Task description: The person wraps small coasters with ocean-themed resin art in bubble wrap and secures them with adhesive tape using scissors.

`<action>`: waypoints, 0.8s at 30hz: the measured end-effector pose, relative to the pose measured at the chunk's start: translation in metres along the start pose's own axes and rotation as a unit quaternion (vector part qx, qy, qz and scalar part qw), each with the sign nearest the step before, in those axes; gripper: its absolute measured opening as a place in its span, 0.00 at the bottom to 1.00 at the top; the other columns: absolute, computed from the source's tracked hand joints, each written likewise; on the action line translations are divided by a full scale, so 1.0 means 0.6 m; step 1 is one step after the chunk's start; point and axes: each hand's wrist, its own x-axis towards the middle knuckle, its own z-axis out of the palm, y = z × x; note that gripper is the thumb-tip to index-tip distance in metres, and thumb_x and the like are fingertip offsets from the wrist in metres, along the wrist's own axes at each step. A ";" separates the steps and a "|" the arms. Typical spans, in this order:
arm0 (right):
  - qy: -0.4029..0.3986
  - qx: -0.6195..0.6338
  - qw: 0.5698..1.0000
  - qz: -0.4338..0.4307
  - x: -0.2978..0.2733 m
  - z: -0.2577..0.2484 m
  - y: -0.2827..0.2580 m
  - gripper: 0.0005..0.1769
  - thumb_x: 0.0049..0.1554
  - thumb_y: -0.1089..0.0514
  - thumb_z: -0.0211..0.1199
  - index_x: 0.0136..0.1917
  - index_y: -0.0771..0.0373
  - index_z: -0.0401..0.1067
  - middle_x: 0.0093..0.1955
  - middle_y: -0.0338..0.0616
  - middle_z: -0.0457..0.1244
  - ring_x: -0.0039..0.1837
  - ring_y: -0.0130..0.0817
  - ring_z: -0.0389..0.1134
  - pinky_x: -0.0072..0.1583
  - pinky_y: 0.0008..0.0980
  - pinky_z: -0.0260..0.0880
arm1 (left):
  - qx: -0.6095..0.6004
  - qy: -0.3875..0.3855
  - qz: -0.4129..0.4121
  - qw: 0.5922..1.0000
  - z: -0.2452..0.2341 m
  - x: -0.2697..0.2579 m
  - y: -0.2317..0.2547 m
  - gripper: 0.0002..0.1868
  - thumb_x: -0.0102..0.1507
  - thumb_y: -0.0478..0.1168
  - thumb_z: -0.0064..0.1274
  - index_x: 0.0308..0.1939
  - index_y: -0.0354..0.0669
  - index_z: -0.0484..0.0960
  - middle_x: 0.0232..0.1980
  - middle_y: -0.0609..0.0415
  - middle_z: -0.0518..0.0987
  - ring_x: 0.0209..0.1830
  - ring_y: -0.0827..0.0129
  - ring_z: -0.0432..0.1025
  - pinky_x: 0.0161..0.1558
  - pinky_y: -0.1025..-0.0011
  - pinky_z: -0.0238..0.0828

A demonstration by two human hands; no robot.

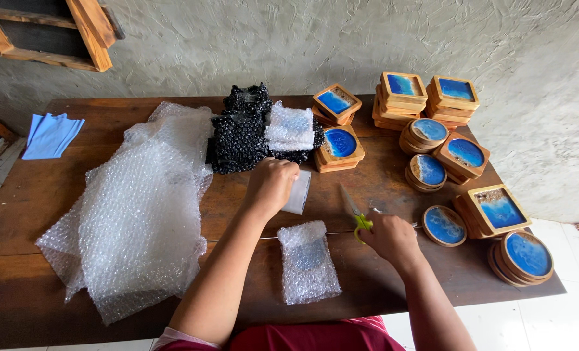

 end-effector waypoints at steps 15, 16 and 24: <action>0.071 0.423 0.889 -0.163 0.055 -0.028 -0.112 0.26 0.35 0.56 0.74 0.46 0.58 0.68 0.34 0.43 0.65 0.36 0.32 0.65 0.40 0.28 0.65 | -0.024 -0.148 -0.053 0.987 -0.064 0.038 0.044 0.05 0.54 0.32 0.46 0.25 0.43 0.75 0.26 0.47 0.76 0.33 0.50 0.73 0.37 0.59 0.69; 0.077 0.465 0.870 -0.143 0.060 -0.026 -0.128 0.23 0.38 0.59 0.72 0.46 0.58 0.66 0.36 0.42 0.66 0.36 0.31 0.67 0.40 0.25 0.65 | -0.021 -0.145 -0.053 0.988 -0.062 0.039 0.043 0.04 0.54 0.32 0.47 0.24 0.42 0.75 0.25 0.46 0.76 0.32 0.49 0.73 0.36 0.58 0.69; 0.110 0.540 0.833 -0.047 0.060 0.014 -0.182 0.22 0.37 0.57 0.74 0.42 0.58 0.66 0.27 0.38 0.61 0.33 0.24 0.62 0.37 0.21 0.63 | -0.002 -0.190 -0.134 0.973 -0.075 0.046 0.050 0.03 0.55 0.39 0.50 0.27 0.50 0.78 0.29 0.50 0.77 0.38 0.54 0.74 0.40 0.61 0.71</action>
